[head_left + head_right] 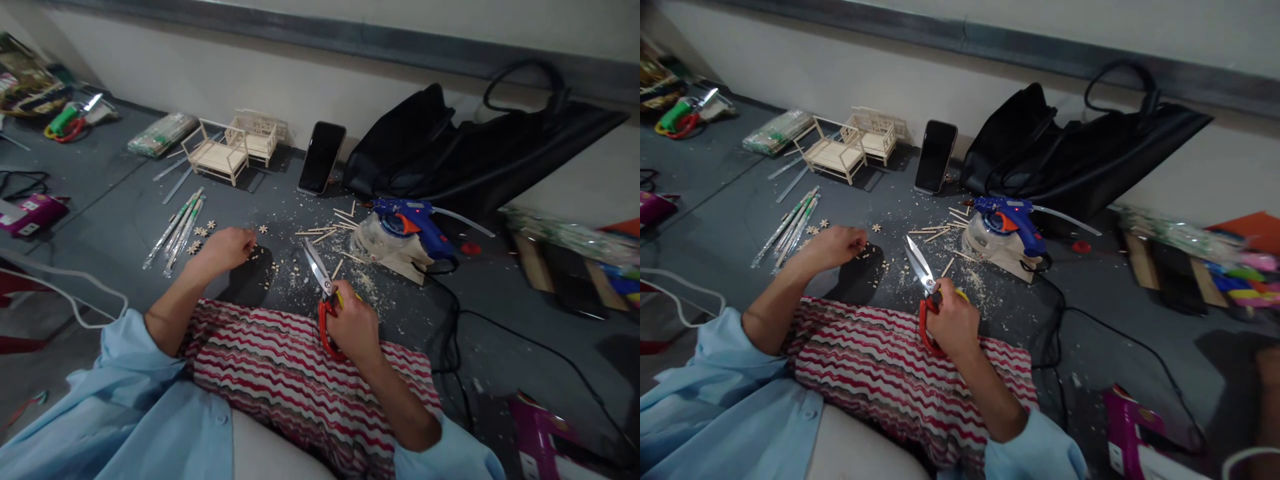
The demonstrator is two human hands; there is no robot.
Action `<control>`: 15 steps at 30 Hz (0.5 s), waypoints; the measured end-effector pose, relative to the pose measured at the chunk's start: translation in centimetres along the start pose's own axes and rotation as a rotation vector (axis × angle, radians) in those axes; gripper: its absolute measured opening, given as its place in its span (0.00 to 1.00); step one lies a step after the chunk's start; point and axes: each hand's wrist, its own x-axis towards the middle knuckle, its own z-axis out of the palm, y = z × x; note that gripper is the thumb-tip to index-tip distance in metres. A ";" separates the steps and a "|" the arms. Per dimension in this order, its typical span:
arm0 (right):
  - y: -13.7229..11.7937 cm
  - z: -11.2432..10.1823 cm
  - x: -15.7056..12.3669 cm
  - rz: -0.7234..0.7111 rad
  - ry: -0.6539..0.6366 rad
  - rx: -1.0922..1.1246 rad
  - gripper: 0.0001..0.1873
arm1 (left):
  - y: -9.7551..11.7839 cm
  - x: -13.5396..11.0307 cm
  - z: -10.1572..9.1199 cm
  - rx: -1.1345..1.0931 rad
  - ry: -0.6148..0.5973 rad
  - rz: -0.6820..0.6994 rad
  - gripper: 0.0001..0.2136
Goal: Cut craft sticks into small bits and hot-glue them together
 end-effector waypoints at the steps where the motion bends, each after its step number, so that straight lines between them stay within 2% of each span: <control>1: 0.0 0.0 0.0 0.000 -0.001 -0.002 0.12 | 0.1 -0.1 -0.1 0.011 0.007 -0.016 0.12; 3: 0.0 0.0 0.0 -0.002 -0.001 -0.003 0.11 | 0.2 -0.2 -0.3 0.007 0.042 -0.015 0.11; 5: 0.0 0.0 0.0 -0.006 0.002 0.002 0.12 | 0.6 -0.2 -0.3 -0.051 0.099 0.050 0.10; 10: 0.0 0.0 0.0 -0.009 0.010 0.027 0.13 | 2.2 0.4 1.1 -0.194 0.248 0.364 0.10; 12: 0.0 0.0 0.0 -0.006 0.010 0.026 0.14 | 2.7 0.8 2.0 -0.195 0.249 0.455 0.11; 15: 0.0 0.0 0.0 -0.004 0.003 0.022 0.14 | 2.9 1.3 3.1 -0.210 0.219 0.502 0.10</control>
